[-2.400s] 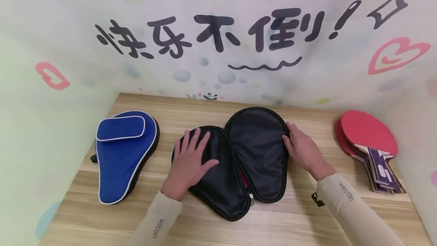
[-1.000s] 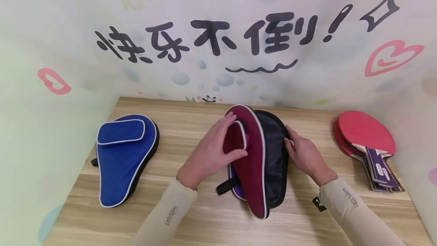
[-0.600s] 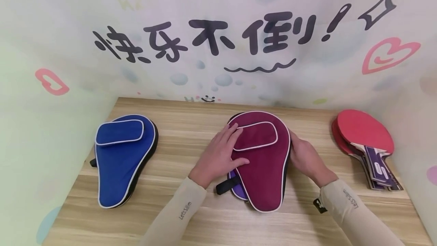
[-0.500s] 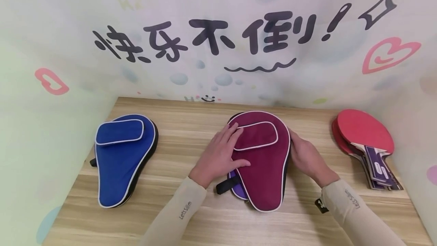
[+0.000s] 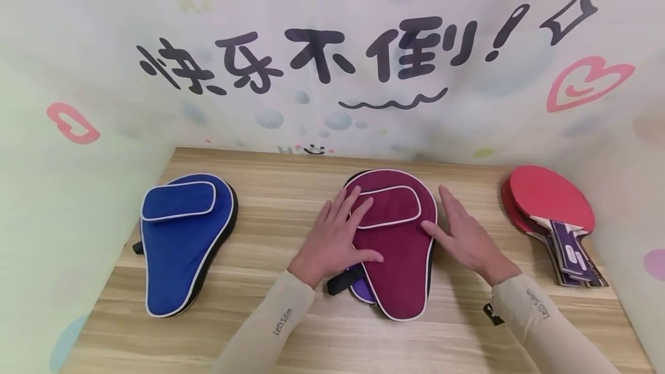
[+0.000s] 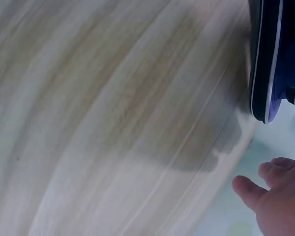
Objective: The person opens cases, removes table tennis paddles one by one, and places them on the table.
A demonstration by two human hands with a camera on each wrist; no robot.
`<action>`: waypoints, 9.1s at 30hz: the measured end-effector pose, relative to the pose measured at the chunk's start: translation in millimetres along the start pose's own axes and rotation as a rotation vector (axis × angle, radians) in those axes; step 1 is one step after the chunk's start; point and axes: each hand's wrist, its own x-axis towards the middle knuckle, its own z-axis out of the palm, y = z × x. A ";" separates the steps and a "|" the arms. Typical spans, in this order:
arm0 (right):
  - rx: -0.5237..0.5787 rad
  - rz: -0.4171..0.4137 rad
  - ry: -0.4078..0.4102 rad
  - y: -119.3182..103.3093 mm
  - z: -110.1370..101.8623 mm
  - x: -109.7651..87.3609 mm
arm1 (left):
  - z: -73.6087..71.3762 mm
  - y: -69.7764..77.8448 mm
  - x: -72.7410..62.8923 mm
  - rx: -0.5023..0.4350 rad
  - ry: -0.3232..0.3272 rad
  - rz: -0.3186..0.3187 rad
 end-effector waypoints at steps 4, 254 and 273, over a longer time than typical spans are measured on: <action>-0.036 -0.001 -0.008 -1.2 5.2 1.3 | 0.8 -1.9 -0.3 0.023 0.001 0.007; -0.300 -0.226 -0.530 -114.1 14.0 134.2 | 4.5 111.7 -8.0 0.274 -0.185 0.079; -0.455 -0.326 -0.518 -96.0 -9.6 134.3 | 7.5 113.6 -9.6 0.300 -0.184 0.072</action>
